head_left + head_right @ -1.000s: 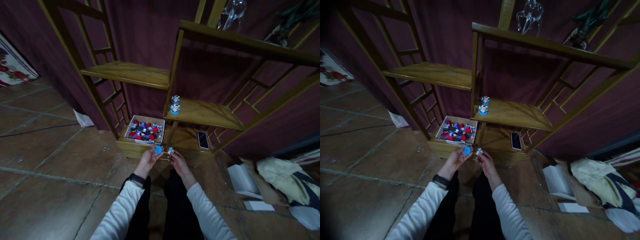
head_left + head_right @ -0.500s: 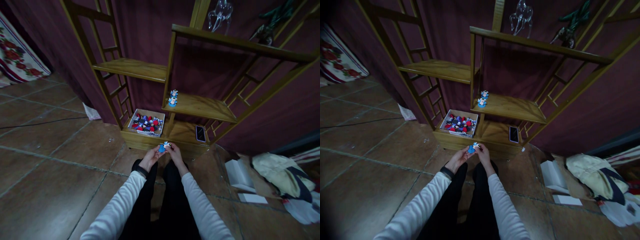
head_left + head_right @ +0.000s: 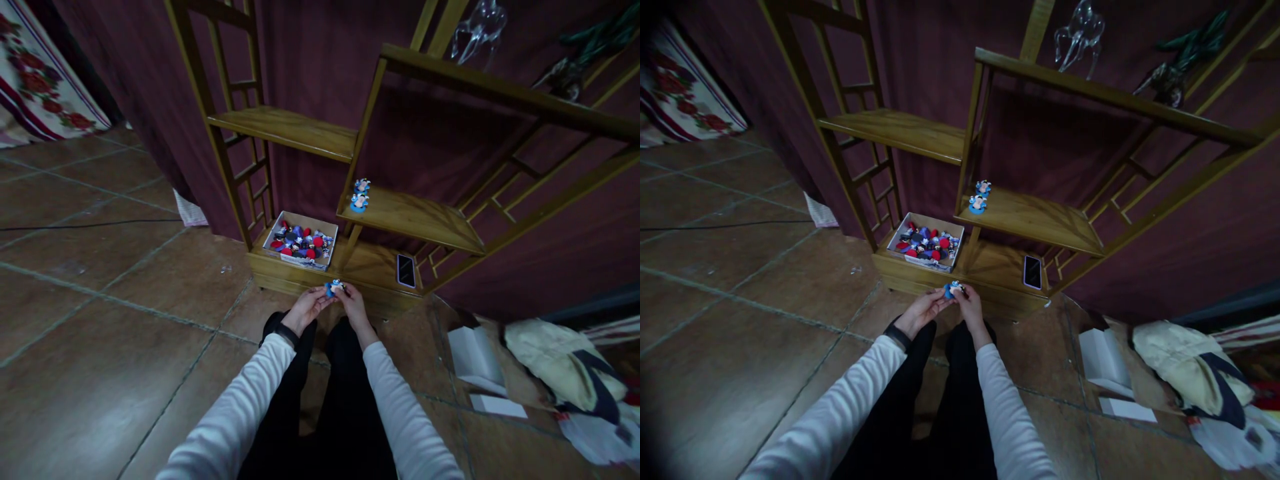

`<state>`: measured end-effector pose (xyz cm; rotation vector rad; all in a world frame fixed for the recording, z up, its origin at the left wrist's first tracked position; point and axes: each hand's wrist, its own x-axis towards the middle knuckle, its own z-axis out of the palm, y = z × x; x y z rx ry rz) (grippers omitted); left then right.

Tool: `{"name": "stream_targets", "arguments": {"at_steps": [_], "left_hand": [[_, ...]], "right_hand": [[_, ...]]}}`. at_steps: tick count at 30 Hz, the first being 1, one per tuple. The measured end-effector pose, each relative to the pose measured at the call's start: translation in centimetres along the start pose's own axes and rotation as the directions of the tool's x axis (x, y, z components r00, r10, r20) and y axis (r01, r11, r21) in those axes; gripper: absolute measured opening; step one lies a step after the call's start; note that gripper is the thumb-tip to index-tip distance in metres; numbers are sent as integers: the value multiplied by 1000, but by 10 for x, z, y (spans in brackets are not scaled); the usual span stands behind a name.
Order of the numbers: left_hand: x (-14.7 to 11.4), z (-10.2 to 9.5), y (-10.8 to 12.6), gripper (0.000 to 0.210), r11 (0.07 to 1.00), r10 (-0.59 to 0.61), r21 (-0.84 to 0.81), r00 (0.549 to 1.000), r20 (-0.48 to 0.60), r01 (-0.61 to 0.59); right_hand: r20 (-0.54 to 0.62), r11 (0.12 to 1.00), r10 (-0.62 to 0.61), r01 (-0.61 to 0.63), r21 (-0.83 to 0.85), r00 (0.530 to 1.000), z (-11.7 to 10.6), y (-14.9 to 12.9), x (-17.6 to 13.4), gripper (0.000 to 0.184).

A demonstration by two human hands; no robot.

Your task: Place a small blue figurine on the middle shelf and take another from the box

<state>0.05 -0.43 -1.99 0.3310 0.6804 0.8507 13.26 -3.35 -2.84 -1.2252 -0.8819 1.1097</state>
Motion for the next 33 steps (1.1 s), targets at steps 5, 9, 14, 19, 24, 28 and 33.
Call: {"name": "stream_targets", "arguments": {"at_steps": [5, 9, 14, 19, 24, 28, 33], "left_hand": [[4, -2, 1, 3, 1000, -13, 10, 1000, -7, 13], [6, -3, 0, 4, 1000, -9, 14, 1000, -23, 10], [7, -3, -1, 9, 999, -1, 40, 999, -50, 3], [9, -2, -2, 12, 998, -1, 64, 998, -66, 5], [10, -1, -5, 15, 996, 23, 91, 996, -88, -15], [9, -1, -7, 19, 996, 60, 79, 992, -108, -51], [7, 1, -7, 22, 990, 101, 113, 988, -118, -87]], "right_hand": [[-15, 999, 34, -34, 10, 999, 1, 1, 1, 32], [-26, 1000, 6, -7, -12, 1000, 0, 5, 2, 33], [-30, 999, -22, 21, -38, 999, -1, 5, 1, 33], [-11, 990, -83, 81, -119, 997, -4, 5, 0, 31], [-6, 976, -107, 104, -193, 994, -7, 7, 3, 29], [-9, 977, -106, 102, -187, 994, -8, 8, 5, 28], [-15, 982, -80, 76, -172, 997, -9, 9, 7, 28]]}}
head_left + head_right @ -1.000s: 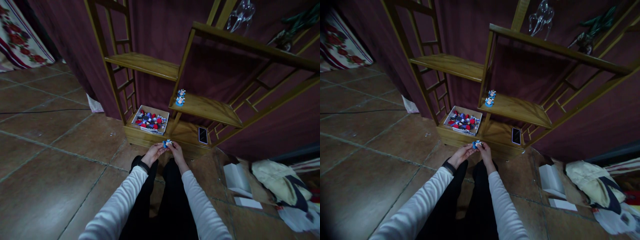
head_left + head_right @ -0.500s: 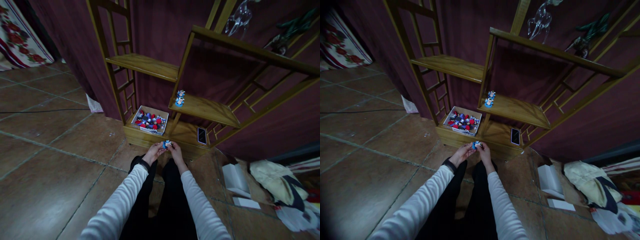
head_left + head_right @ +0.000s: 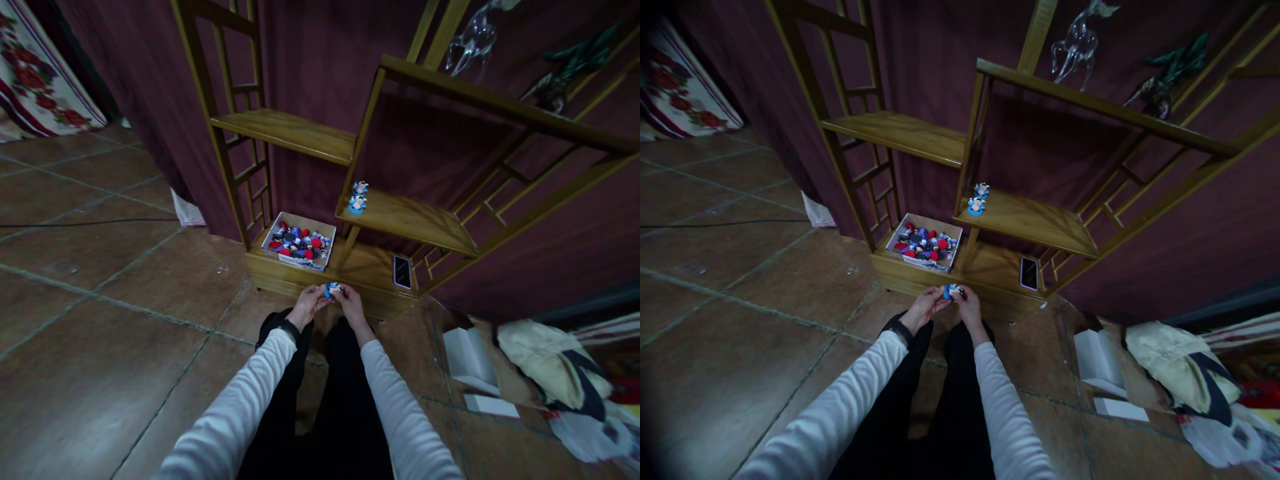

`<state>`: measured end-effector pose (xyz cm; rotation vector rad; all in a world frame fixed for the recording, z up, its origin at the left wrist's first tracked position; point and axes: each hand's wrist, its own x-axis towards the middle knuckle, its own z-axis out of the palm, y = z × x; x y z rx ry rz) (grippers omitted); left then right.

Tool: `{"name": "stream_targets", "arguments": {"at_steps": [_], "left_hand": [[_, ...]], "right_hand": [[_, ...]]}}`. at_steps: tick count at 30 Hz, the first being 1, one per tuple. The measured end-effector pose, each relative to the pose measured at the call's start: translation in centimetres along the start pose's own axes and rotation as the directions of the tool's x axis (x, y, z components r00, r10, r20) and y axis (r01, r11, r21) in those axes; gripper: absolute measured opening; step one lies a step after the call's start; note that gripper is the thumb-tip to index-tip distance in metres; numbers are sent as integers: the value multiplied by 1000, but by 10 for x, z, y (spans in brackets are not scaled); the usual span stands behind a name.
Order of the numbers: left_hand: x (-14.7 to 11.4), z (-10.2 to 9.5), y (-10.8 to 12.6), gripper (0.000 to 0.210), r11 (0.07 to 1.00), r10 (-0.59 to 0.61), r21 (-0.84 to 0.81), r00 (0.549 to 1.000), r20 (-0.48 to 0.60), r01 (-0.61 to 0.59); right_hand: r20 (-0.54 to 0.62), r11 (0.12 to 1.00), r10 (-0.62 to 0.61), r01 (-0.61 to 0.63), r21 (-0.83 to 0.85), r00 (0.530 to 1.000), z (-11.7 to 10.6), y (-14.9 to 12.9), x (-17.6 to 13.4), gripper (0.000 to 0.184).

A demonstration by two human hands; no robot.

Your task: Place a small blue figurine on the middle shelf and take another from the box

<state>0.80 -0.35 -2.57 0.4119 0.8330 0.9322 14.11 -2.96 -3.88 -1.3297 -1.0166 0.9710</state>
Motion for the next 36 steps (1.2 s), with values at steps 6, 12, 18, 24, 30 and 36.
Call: {"name": "stream_targets", "arguments": {"at_steps": [6, 12, 18, 24, 30, 36], "left_hand": [[-2, 2, 0, 22, 997, 51, 55, 998, -30, -49], [-3, 3, 3, 18, 998, 23, 56, 999, -49, -20], [-6, 4, 0, 23, 995, 85, 51, 995, -56, -82], [-8, 6, -4, 29, 992, 122, 35, 992, -27, -121], [-10, 8, -6, 30, 989, 147, 25, 989, -27, -147], [-7, 4, -7, 27, 992, 124, -3, 992, -27, -124]], "right_hand": [[19, 999, 10, -9, -36, 1000, -2, 5, 2, 29], [19, 998, -19, 20, -51, 1000, -1, 5, 2, 29], [7, 995, -37, 38, -93, 999, 0, 2, 0, 28], [-4, 988, -76, 75, -132, 997, 3, 3, 2, 29], [-57, 992, -63, 56, -109, 996, 7, 3, 1, 30], [-23, 988, -90, 86, -128, 996, 6, 2, 1, 29]]}}
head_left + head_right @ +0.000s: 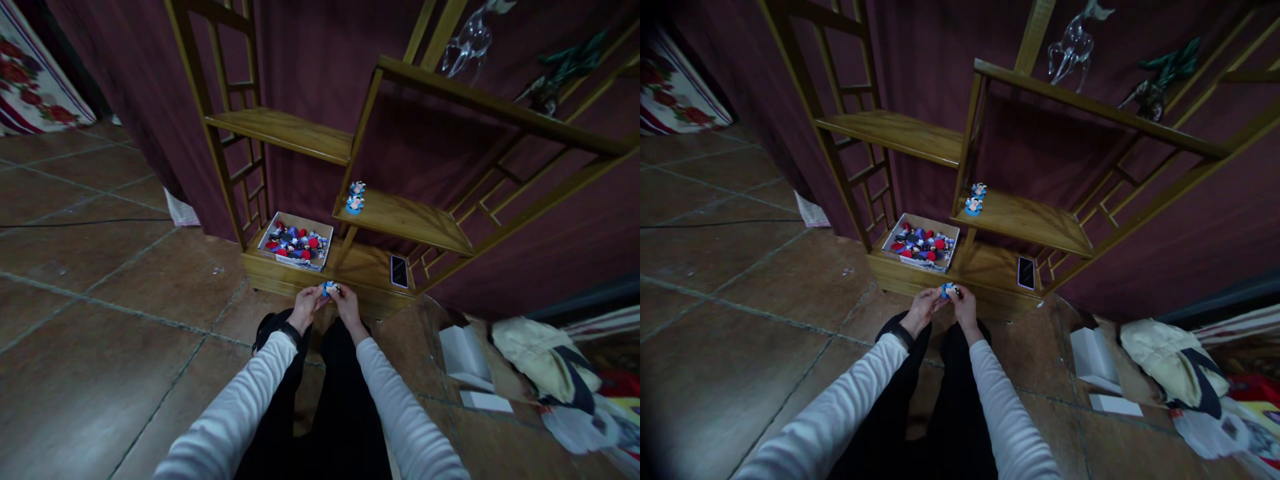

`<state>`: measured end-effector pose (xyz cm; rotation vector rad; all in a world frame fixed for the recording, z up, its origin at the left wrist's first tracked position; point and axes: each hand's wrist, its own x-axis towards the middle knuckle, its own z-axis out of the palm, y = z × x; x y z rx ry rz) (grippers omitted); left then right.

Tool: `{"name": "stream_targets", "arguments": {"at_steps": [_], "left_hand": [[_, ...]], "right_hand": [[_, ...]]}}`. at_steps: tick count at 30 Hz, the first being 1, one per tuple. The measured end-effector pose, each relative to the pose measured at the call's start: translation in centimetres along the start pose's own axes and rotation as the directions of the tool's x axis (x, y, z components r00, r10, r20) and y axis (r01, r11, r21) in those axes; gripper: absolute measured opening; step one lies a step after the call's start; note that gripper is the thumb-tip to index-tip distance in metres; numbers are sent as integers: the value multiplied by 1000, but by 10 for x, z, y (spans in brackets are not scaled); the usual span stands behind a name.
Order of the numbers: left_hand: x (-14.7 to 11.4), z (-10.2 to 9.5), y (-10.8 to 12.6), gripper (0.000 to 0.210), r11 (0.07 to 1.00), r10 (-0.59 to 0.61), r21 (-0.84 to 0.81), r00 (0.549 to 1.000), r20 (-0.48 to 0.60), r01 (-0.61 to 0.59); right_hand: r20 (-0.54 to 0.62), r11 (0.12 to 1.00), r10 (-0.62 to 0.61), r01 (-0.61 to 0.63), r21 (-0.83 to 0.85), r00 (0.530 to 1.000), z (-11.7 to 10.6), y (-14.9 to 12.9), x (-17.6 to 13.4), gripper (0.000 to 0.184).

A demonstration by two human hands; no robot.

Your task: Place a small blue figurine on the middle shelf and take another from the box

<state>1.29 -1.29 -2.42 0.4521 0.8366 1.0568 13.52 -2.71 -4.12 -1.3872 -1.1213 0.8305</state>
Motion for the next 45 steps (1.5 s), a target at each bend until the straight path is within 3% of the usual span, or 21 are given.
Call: {"name": "stream_targets", "arguments": {"at_steps": [13, 25, 29, 36, 41, 45], "left_hand": [[10, -7, 0, 15, 989, -142, -32, 987, 68, 145], [8, -4, -3, 11, 993, -116, -33, 992, 44, 117], [8, -5, -1, 12, 993, -116, 13, 990, 79, 115], [2, -5, 12, 36, 976, -69, 215, 982, 174, 31], [6, -7, 17, 43, 915, 0, 389, 963, 270, -109], [9, -9, 15, 39, 885, 71, 427, 961, 267, -184]], "right_hand": [[35, 980, -124, 128, -152, 992, -9, -11, -1, 26], [-34, 987, -78, 72, -144, 996, -2, -1, 0, 24], [-37, 999, -32, 31, -39, 999, -3, -4, 0, 26], [-11, 960, 88, -82, 266, 996, -2, -10, 0, 33], [2, 949, 116, -112, 295, 993, 2, -9, 3, 36], [39, 938, 138, -143, 317, 990, 3, -6, 3, 36]]}}
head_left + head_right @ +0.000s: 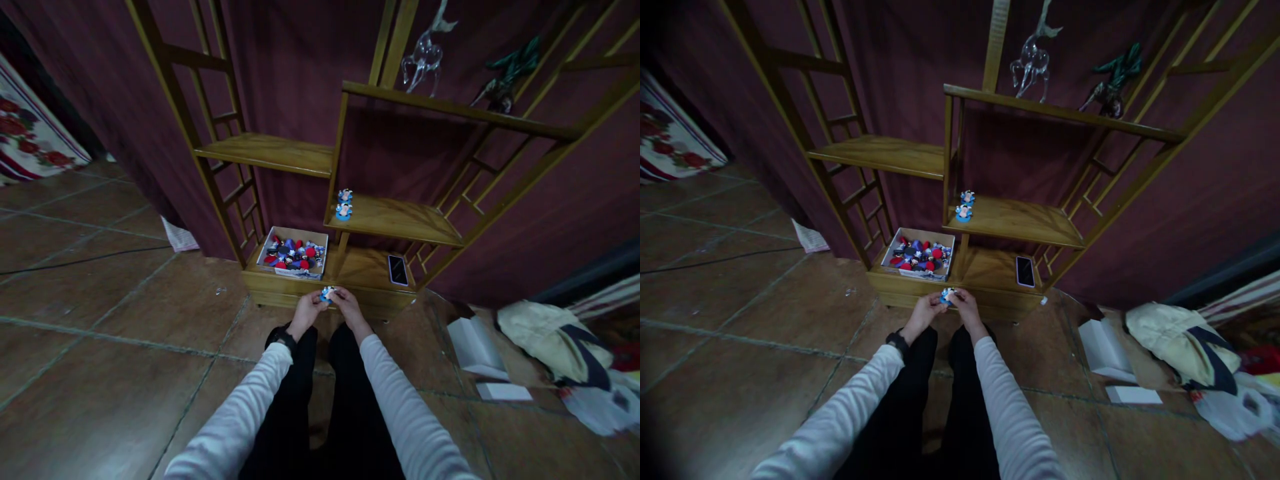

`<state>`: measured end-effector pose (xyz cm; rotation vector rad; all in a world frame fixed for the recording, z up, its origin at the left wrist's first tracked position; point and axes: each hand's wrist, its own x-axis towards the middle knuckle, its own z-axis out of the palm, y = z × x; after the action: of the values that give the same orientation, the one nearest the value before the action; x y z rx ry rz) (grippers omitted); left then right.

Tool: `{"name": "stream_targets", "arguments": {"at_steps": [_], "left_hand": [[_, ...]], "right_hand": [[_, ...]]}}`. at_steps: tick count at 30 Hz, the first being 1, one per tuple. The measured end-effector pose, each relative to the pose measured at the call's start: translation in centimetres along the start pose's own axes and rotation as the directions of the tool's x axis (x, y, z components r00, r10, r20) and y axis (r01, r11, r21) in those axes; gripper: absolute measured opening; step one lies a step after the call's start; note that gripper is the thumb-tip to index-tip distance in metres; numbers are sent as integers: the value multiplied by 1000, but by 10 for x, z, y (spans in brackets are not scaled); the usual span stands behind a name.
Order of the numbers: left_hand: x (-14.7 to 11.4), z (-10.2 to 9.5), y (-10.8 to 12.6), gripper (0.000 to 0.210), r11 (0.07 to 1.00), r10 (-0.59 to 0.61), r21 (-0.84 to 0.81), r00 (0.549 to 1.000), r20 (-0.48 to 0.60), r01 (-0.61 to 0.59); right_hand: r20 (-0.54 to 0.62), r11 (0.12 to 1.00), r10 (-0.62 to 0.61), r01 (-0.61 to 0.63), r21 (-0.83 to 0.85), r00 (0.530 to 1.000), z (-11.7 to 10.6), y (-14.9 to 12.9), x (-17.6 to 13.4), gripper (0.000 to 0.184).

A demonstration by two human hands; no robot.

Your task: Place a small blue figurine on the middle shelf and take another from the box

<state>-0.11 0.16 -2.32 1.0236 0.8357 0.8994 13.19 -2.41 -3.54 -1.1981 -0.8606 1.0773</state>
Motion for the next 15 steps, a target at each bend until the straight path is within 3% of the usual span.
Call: {"name": "stream_targets", "arguments": {"at_steps": [15], "left_hand": [[-8, 3, 4, 34, 998, -9, -63, 999, -52, 6]], "right_hand": [[41, 997, 53, -50, -63, 998, 4, 3, -1, 37]]}}
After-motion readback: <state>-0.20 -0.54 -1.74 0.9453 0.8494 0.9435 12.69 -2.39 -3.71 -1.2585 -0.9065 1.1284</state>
